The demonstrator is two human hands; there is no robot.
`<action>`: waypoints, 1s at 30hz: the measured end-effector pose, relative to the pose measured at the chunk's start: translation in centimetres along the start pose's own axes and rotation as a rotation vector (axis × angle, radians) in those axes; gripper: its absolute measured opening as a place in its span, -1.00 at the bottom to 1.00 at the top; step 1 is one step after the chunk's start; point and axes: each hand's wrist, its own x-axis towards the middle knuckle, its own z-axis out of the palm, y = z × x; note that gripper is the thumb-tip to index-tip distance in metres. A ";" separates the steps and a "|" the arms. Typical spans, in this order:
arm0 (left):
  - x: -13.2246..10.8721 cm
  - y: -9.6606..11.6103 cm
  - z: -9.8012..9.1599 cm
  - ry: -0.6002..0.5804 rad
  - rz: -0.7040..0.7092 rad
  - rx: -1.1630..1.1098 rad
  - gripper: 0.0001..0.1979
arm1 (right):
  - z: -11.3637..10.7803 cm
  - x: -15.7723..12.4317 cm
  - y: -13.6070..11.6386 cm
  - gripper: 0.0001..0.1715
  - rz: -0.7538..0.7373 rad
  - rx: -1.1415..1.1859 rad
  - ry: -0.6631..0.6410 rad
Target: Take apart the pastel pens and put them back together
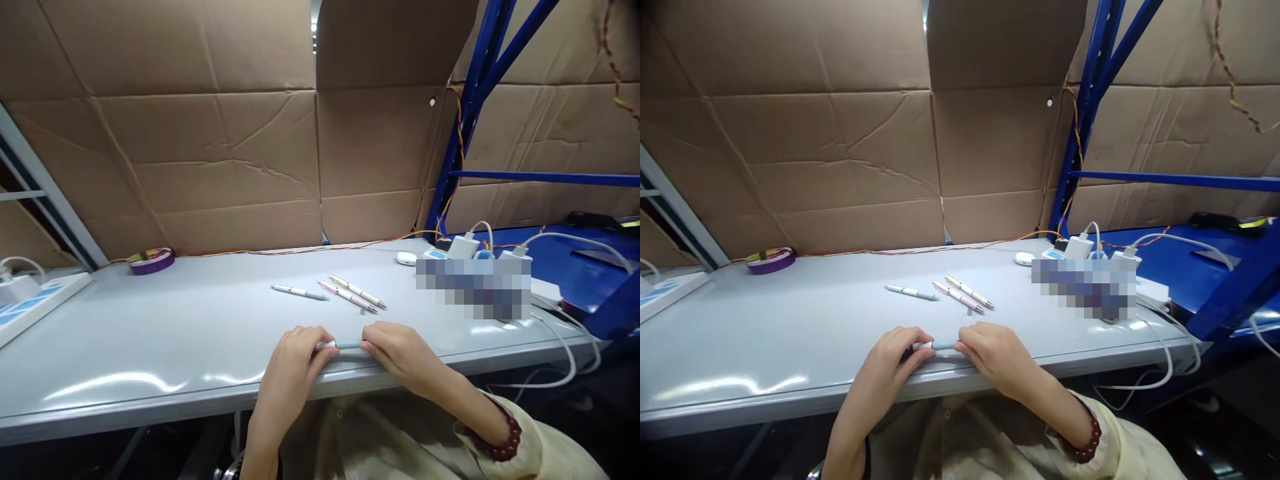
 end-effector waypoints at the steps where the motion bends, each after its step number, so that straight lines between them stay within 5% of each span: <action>1: 0.0 0.0 0.0 0.000 0.004 0.003 -0.89 | 0.0 0.0 0.0 -0.56 0.005 -0.007 -0.007; 11: 0.0 -0.2 0.3 0.031 0.033 0.003 -0.87 | -0.1 -0.1 -0.3 -0.79 0.011 0.083 0.056; 15: 0.0 -0.5 0.5 0.052 0.054 0.005 -0.92 | -0.2 0.1 -0.3 -0.66 -0.031 0.065 0.070; 20: -0.2 -0.7 1.2 0.251 0.195 0.075 -0.90 | -0.1 0.1 -0.2 -0.53 -0.045 0.099 0.067; 23: -0.2 -0.5 1.3 0.480 0.215 0.062 -0.85 | -0.2 -0.1 0.0 -0.52 -0.043 0.213 0.152; 27: 0.2 0.4 1.6 0.754 0.034 -0.420 -0.47 | -0.5 -0.3 -0.2 -0.55 -0.014 0.353 0.246; 30: 0.9 1.0 2.4 0.730 -0.071 -1.010 -0.51 | -0.6 -0.1 -0.7 -0.62 -0.022 0.396 0.189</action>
